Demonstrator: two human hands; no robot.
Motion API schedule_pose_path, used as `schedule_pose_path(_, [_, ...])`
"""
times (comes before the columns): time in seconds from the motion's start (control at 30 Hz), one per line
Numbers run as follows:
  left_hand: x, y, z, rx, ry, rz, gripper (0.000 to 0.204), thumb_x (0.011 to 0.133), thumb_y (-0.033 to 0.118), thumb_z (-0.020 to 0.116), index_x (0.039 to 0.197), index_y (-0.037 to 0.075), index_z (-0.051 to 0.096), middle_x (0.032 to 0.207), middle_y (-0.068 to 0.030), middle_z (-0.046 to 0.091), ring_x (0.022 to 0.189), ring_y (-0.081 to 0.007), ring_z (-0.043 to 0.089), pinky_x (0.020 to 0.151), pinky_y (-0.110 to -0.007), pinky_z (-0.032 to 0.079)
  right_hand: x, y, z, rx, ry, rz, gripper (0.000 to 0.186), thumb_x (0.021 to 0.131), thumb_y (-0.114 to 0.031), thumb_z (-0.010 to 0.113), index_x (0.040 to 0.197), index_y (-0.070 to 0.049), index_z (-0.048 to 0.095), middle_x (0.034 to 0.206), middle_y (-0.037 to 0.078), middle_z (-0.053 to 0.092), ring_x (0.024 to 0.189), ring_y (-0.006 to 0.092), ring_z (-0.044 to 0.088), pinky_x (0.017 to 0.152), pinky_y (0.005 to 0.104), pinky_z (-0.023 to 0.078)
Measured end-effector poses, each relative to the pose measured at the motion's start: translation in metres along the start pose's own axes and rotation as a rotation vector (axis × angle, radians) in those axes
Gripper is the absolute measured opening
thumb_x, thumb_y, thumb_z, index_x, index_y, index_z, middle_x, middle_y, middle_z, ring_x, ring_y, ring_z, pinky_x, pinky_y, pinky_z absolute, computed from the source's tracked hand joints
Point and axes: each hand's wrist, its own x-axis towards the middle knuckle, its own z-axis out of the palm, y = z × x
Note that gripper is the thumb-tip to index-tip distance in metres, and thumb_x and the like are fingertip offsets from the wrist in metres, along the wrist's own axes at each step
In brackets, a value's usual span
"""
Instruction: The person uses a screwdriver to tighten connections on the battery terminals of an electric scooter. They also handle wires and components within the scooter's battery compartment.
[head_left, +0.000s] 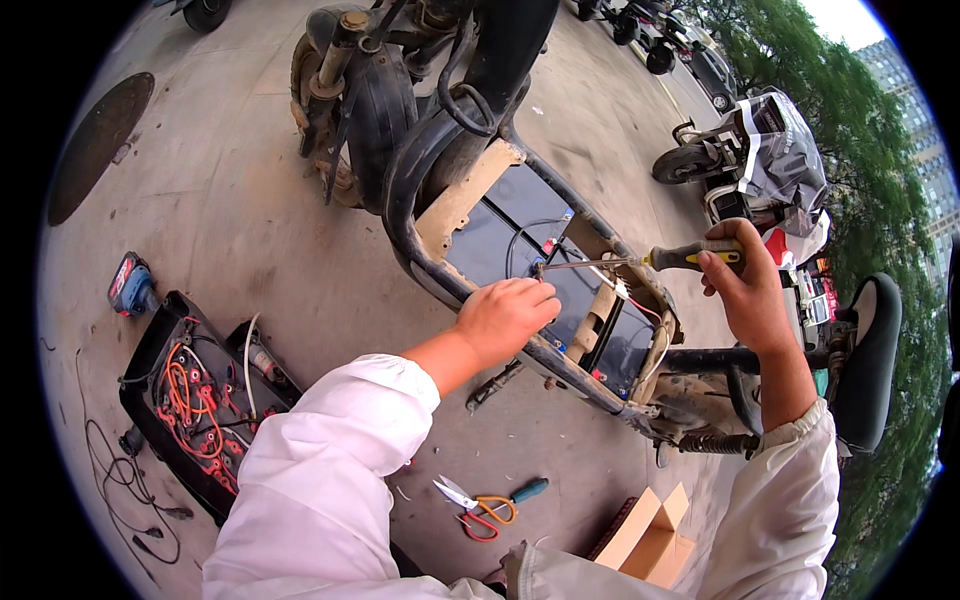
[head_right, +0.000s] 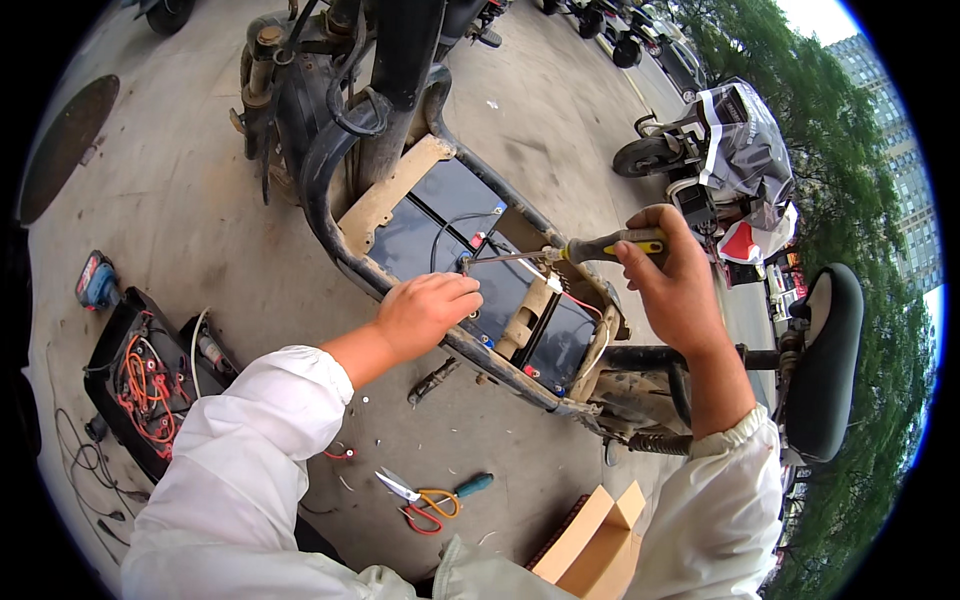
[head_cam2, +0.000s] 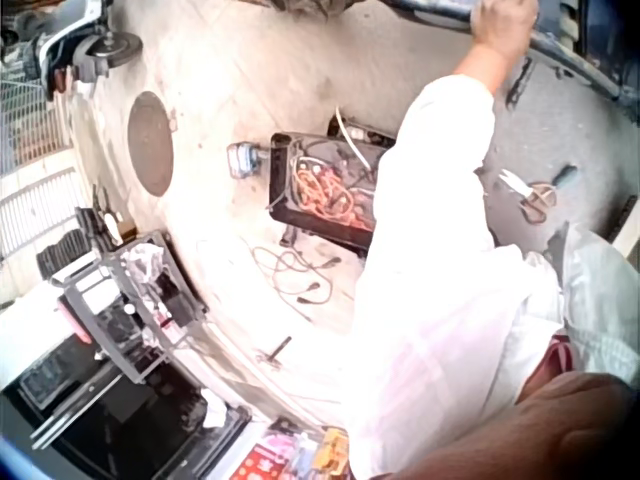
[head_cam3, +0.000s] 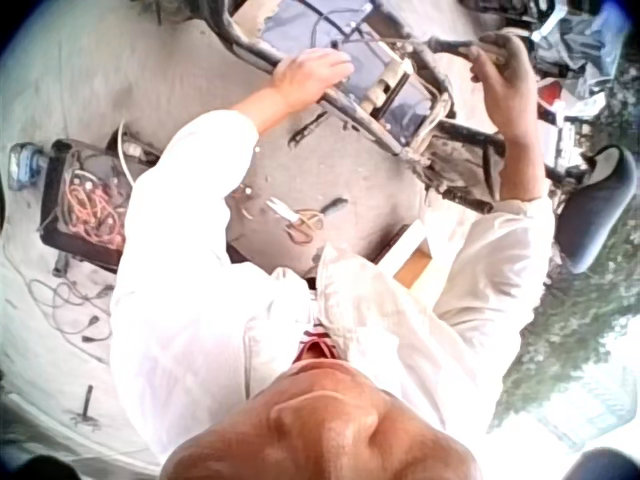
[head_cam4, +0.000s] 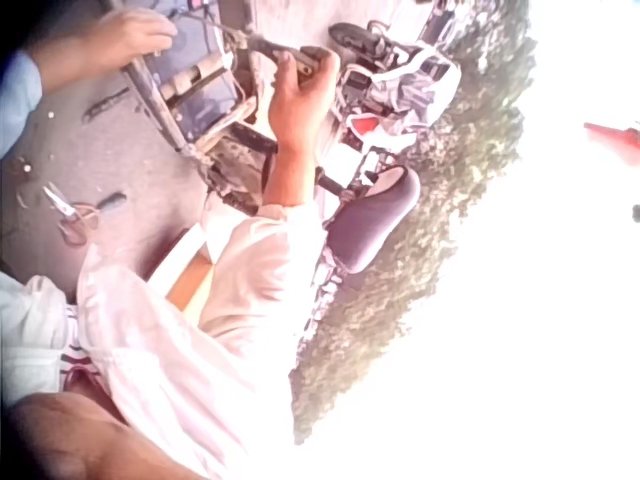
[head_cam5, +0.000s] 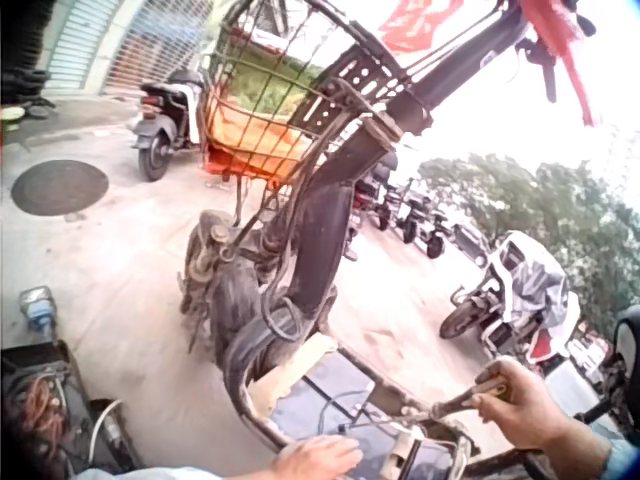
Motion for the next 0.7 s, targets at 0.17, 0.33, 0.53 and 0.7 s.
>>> schedule_pose_path(0.17, [-0.001,-0.001,-0.001,-0.017,-0.034,-0.03,0.02,0.085,0.01,0.058,0.104,0.011,0.065,0.117,-0.0051,0.068,0.109,-0.0265,0.067,0.09,-0.039,0.054,0.001,-0.007,0.006,-0.024,-0.008,-0.025,0.023,0.097,-0.007,0.067,0.114,-0.004,0.053,0.091,0.002,0.06,0.074,0.0075,0.055,0.064,0.024,0.048])
schedule_pose_path(0.33, [0.0,-0.001,0.0,-0.029,-0.046,-0.036,0.02,0.085,0.009,0.058,0.103,0.01,0.065,0.117,-0.0053,0.068,0.108,-0.0267,0.067,0.089,-0.039,0.055,0.001,-0.023,0.008,-0.164,-0.04,-0.141,0.029,0.093,0.0,0.068,0.116,-0.003,0.053,0.098,0.005,0.059,0.085,0.0135,0.058,0.076,0.0275,0.051])
schedule_pose_path(0.53, [0.001,-0.001,-0.005,-0.011,-0.047,-0.039,0.019,0.083,0.008,0.06,0.101,0.01,0.065,0.109,-0.0035,0.068,0.106,-0.0262,0.065,0.087,-0.039,0.055,0.005,-0.061,0.009,-0.373,-0.238,-0.465,0.037,0.084,0.01,0.067,0.116,-0.004,0.054,0.107,0.011,0.052,0.102,0.0277,0.061,0.088,0.034,0.05])
schedule_pose_path(0.7, [0.007,-0.003,-0.005,-0.077,-0.072,-0.032,0.018,0.079,0.003,0.063,0.097,0.009,0.065,0.104,-0.0013,0.068,0.104,-0.0253,0.063,0.084,-0.039,0.055,0.018,-0.069,0.018,-0.539,-0.069,-0.358,0.036,0.089,-0.027,0.078,0.096,0.0,0.054,0.074,0.023,0.063,0.072,0.0454,0.062,0.066,0.0451,0.051])
